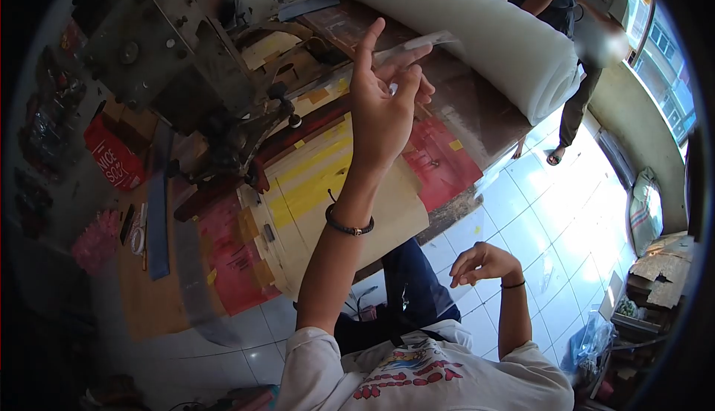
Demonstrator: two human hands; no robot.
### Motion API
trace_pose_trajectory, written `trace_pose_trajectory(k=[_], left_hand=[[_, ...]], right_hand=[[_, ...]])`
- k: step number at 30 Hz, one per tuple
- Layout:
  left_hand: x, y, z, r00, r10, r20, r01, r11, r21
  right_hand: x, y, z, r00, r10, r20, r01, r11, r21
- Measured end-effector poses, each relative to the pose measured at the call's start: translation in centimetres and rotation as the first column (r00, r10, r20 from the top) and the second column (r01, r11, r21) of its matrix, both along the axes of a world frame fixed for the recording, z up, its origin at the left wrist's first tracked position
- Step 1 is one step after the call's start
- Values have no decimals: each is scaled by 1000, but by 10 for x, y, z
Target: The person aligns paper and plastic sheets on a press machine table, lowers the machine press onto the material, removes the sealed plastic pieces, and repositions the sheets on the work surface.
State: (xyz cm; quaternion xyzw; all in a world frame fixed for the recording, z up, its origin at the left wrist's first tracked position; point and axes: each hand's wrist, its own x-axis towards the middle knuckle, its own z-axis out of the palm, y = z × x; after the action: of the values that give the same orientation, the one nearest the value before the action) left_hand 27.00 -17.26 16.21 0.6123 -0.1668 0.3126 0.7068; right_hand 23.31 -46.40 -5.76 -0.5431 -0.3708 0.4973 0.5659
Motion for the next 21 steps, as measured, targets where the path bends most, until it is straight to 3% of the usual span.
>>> trace_pose_trajectory(k=[2,3,5,6,10,12,14,18,20,21], left_hand=[[8,4,0,1000,-4,-20,3,1000,-17],[10,1,3,999,20,-26,-22,997,-73],[18,5,4,998,67,-21,-67,997,-25],[22,9,7,995,96,-10,-96,995,4],[44,30,16,990,138,24,-137,990,-33],[65,40,20,984,179,11,-176,978,-110],[90,50,24,976,219,7,-217,968,-126],[171,91,47,913,386,128,-396,917,54],[211,113,70,869,449,209,-472,879,71],[234,128,83,842,512,170,-538,821,191]], right_hand=[[-13,25,-9,961,85,264,-107,992,68],[-21,35,-20,962,104,251,-106,994,-7],[-29,40,-45,972,113,204,-81,984,-158],[-26,33,-44,976,55,211,-37,995,-88],[-2,-46,-32,948,-317,-26,313,944,-104],[15,-84,-14,922,-229,312,253,966,-41],[24,-120,0,902,-196,384,268,953,-142],[36,-145,57,763,-613,206,618,785,45],[63,-136,105,614,-701,363,751,660,3],[83,-119,128,563,-716,413,778,628,27]])
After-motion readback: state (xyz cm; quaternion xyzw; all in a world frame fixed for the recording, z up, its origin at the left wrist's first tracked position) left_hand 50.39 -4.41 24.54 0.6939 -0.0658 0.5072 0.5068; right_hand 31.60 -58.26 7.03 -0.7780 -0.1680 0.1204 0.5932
